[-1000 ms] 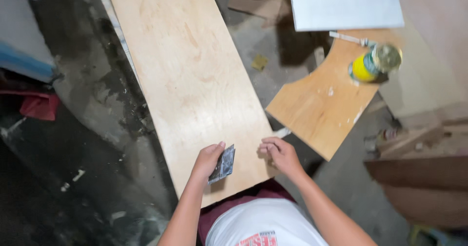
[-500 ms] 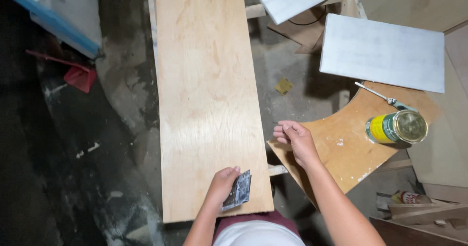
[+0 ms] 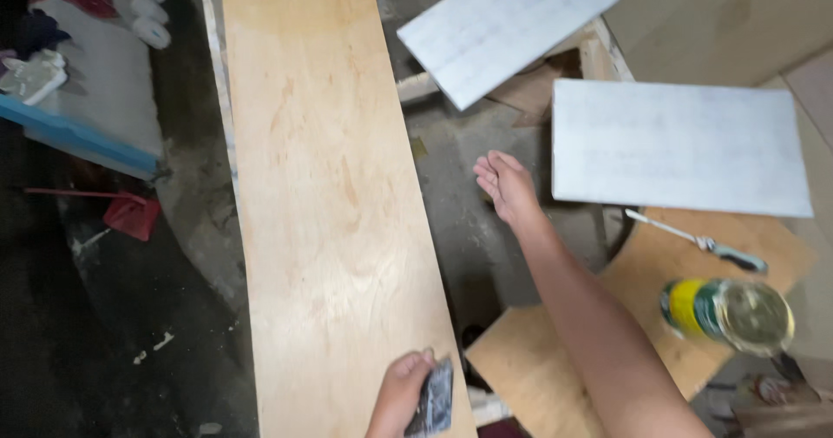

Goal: The person sands a wooden board with sandpaper. They then apply a white substance from a can onto small square sheets using an applicator.

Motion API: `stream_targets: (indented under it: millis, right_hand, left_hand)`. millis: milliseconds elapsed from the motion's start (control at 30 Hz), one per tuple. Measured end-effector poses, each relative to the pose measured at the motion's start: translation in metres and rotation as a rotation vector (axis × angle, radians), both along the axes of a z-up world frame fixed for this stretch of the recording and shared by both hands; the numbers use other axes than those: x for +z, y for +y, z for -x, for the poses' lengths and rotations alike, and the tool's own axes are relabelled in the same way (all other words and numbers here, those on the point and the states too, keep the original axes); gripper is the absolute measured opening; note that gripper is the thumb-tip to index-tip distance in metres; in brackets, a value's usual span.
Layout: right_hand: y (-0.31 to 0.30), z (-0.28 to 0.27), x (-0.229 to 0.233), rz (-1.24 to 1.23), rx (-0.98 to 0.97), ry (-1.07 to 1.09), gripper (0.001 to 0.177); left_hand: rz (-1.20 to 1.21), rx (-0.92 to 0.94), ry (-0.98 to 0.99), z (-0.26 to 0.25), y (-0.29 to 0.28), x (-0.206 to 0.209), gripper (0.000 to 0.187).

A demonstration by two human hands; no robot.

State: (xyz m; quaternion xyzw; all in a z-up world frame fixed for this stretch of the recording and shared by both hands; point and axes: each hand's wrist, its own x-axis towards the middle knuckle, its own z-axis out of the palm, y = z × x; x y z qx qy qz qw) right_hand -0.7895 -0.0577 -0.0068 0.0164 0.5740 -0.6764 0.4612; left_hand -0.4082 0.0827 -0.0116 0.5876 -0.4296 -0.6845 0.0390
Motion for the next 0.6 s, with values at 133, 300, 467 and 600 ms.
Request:
stream_targets:
  millis: [133,300,467,600]
  right_hand:
    - [-0.074,0.048,-0.024,-0.003,-0.046,-0.052,0.070]
    - [-0.141,0.078,-0.038,-0.010,-0.135,-0.190,0.063]
    - [-0.177,0.091,-0.043,0.158,-0.153,-0.352,0.047]
    - [-0.194,0.098,-0.045,0.174,-0.249,-0.423,0.048]
  left_hand:
    - [-0.040,0.227,0.101,0.014,0.020,-0.044,0.042]
    - [0.032,0.303,0.232,0.024,0.026,-0.076,0.034]
    - [0.210,0.313,0.277,0.018,0.031,-0.093,0.040]
    - [0.182,0.352,0.213,0.010,0.040,-0.091,0.048]
